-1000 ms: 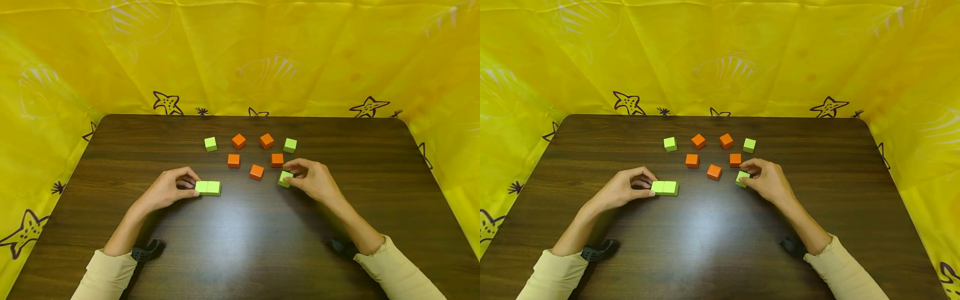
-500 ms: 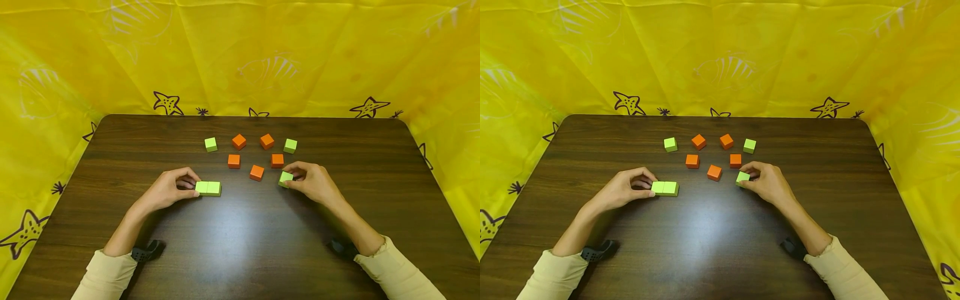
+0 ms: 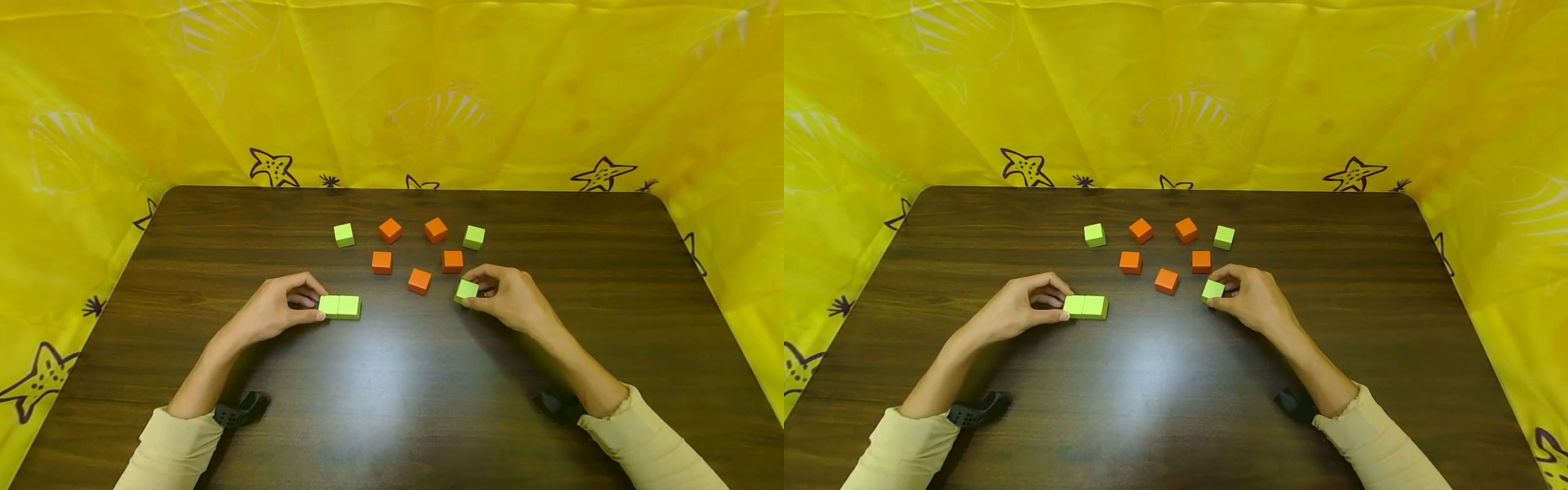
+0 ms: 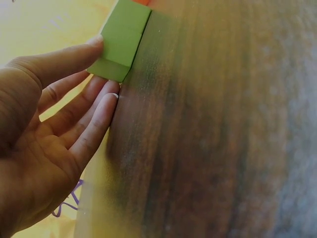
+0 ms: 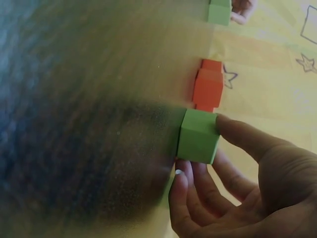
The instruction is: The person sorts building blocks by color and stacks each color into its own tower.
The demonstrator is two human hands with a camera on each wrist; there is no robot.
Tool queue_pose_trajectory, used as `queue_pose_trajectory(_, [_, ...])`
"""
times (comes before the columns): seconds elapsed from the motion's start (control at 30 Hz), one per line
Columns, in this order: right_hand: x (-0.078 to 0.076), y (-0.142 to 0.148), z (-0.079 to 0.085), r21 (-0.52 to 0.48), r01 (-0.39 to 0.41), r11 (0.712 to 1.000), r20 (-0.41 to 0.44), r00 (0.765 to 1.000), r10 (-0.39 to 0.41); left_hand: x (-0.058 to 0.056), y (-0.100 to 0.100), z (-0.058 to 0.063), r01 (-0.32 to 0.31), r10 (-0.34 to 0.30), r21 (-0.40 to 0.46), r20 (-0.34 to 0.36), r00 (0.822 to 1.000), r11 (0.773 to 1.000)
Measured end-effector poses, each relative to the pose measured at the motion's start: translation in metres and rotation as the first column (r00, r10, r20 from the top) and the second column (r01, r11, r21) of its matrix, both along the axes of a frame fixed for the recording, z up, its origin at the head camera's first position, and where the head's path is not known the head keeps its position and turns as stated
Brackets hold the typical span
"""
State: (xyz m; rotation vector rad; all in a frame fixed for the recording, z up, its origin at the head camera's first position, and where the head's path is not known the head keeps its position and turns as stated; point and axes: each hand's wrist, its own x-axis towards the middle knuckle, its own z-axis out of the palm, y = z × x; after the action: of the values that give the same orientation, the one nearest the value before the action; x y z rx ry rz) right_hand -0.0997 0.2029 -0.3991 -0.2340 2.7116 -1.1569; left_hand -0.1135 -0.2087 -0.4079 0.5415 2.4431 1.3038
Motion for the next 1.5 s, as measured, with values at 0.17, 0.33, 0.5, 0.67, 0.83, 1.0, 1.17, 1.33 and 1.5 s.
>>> queue_pose_trajectory(0.17, [0.0, -0.001, 0.0, 0.014, -0.01, 1.0, -0.007, 1.0, 0.01, 0.0, -0.001, 0.0, -0.001, 0.001, 0.001, -0.003, 1.0, 1.0])
queue_pose_trajectory(0.33, [0.001, -0.003, 0.003, 0.02, -0.007, 1.0, -0.012, 1.0, 0.007, 0.0, -0.001, 0.0, -0.001, 0.001, -0.008, -0.012, 1.0, 1.0])
queue_pose_trajectory(0.5, [0.002, -0.006, 0.01, 0.024, -0.002, 1.0, -0.034, 0.999, 0.003, 0.0, 0.0, 0.0, -0.005, 0.004, -0.015, -0.014, 1.0, 1.0])
queue_pose_trajectory(0.67, [0.001, -0.01, 0.015, 0.015, 0.003, 1.0, -0.047, 0.999, -0.003, 0.0, 0.0, -0.001, -0.007, 0.007, -0.011, -0.007, 1.0, 1.0])
queue_pose_trajectory(0.83, [0.001, -0.012, 0.017, -0.019, 0.017, 1.0, -0.042, 0.999, -0.017, -0.001, 0.001, 0.0, -0.007, 0.007, -0.018, 0.01, 1.0, 1.0])
queue_pose_trajectory(1.0, [0.002, -0.015, 0.019, -0.046, 0.028, 0.999, -0.07, 0.997, -0.031, 0.0, 0.001, 0.002, -0.009, 0.009, -0.006, 0.017, 1.0, 1.0])
queue_pose_trajectory(1.17, [0.003, -0.02, 0.024, -0.077, 0.029, 0.997, -0.075, 0.997, -0.035, 0.0, 0.001, 0.002, -0.01, 0.01, 0.0, 0.019, 1.0, 1.0])
queue_pose_trajectory(1.33, [0.003, -0.028, 0.026, -0.118, 0.034, 0.992, -0.079, 0.996, -0.044, 0.0, 0.001, 0.001, -0.006, 0.006, -0.003, 0.01, 1.0, 1.0])
queue_pose_trajectory(1.5, [0.002, -0.036, 0.026, -0.177, 0.033, 0.984, -0.116, 0.992, -0.055, -0.001, 0.0, 0.0, -0.004, 0.004, 0.003, 0.004, 1.0, 1.0])
